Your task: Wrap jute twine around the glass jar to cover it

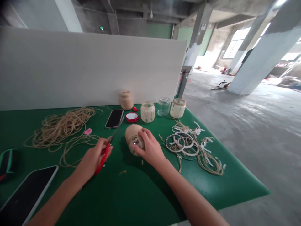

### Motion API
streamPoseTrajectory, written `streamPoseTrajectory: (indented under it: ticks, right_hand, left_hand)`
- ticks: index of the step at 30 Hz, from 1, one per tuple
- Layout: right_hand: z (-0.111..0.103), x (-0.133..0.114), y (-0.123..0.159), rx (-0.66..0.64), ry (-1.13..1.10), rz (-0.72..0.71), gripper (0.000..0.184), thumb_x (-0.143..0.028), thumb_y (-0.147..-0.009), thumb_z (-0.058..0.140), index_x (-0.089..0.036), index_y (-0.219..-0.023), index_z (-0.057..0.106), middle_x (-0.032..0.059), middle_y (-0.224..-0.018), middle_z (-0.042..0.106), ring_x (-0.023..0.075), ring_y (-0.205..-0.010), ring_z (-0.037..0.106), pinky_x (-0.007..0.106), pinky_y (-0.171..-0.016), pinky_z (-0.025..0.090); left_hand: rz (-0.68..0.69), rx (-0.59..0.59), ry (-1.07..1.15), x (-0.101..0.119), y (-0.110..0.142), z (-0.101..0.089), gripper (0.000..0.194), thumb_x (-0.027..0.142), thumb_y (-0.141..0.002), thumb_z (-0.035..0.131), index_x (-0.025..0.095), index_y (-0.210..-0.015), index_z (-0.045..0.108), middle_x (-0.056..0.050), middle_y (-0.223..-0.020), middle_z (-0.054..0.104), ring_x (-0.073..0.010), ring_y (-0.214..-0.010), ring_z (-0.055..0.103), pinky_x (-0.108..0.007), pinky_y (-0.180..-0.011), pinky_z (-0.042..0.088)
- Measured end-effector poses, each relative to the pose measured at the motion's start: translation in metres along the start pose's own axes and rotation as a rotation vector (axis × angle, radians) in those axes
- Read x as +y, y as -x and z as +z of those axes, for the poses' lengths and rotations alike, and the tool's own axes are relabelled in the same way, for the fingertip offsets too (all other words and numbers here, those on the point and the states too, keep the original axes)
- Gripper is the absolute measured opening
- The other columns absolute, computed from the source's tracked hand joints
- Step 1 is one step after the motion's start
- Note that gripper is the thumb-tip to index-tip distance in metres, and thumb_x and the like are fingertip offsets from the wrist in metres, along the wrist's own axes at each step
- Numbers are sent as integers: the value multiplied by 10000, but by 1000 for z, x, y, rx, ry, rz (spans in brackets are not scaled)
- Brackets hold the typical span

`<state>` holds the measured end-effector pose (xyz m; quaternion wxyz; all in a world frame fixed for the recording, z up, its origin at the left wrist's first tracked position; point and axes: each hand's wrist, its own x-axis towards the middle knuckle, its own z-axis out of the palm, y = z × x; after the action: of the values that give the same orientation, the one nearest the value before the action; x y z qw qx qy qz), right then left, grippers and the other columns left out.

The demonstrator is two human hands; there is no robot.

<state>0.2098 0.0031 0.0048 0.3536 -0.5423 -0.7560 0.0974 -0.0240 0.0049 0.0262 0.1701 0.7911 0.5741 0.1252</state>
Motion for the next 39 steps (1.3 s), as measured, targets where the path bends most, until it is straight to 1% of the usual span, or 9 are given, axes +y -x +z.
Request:
streamPoseTrajectory:
  ticks: [4,8,11,13,17,22,29,35,39]
  right_hand:
    - [1,-3,1,9,32,-15,485,-396,-799,500,-209,-1237,406,104,-1321,398,232,-1178,443,366,-926,437]
    - [2,-7,2,5,101,-67,503,-416,-802,495,-210,-1253,410,111,-1336,388,250,-1195,424,392,-954,411]
    - [2,-8,2,-3,120,-74,522,-427,-797,500,-203,-1260,409,113,-1341,387,254,-1188,432,391,-947,419]
    - [1,-8,2,-7,120,-64,521,-427,-798,498,-206,-1261,406,108,-1342,388,250,-1181,441,384,-930,435]
    - [1,-7,2,-13,120,-66,530,-424,-796,503,-206,-1268,401,109,-1344,383,249,-1186,436,385,-929,439]
    - [3,-5,3,-10,101,-95,546,-389,-786,514,-216,-1286,380,108,-1354,371,240,-1218,401,372,-915,453]
    - [0,-8,3,-7,132,-130,559,-390,-753,540,-229,-1269,399,99,-1352,386,246,-1206,416,383,-876,483]
    - [-1,-13,4,-25,165,-137,587,-458,-768,526,-231,-1289,378,100,-1376,362,260,-1233,380,398,-872,487]
    - [0,-12,5,-11,206,-158,599,-478,-768,527,-213,-1288,390,118,-1396,327,280,-1273,316,428,-936,430]
  left_hand:
    - [-224,12,-266,-11,-7,-12,291,408,-845,340,182,-1019,398,-62,-697,605,-241,-571,588,-261,-466,340]
    - [-367,-85,-383,-33,-8,-17,289,372,-842,317,148,-949,464,-115,-801,613,-267,-634,600,-280,-458,365]
    - [-267,-91,-425,-42,-3,-17,276,330,-833,347,132,-904,527,-143,-918,595,-288,-805,593,-301,-521,416]
    - [-137,1,-482,-36,0,-15,269,289,-827,372,121,-933,553,-154,-974,579,-299,-909,562,-323,-602,443]
    - [159,225,-369,6,1,-9,275,218,-876,318,176,-1040,535,-89,-1016,586,-216,-929,561,-291,-719,446]
    - [434,175,-56,59,-12,5,293,215,-900,336,259,-1172,433,-13,-1009,590,-150,-914,567,-241,-711,447]
    - [394,173,59,60,-20,12,168,218,-896,357,192,-784,480,5,-767,543,-125,-712,541,-235,-632,410]
    - [295,355,38,35,-29,-5,192,247,-891,359,178,-839,531,-33,-836,574,-156,-785,551,-270,-716,420]
    - [193,292,97,16,-41,-17,357,298,-878,389,199,-1218,436,-71,-1094,579,-169,-852,584,-277,-728,460]
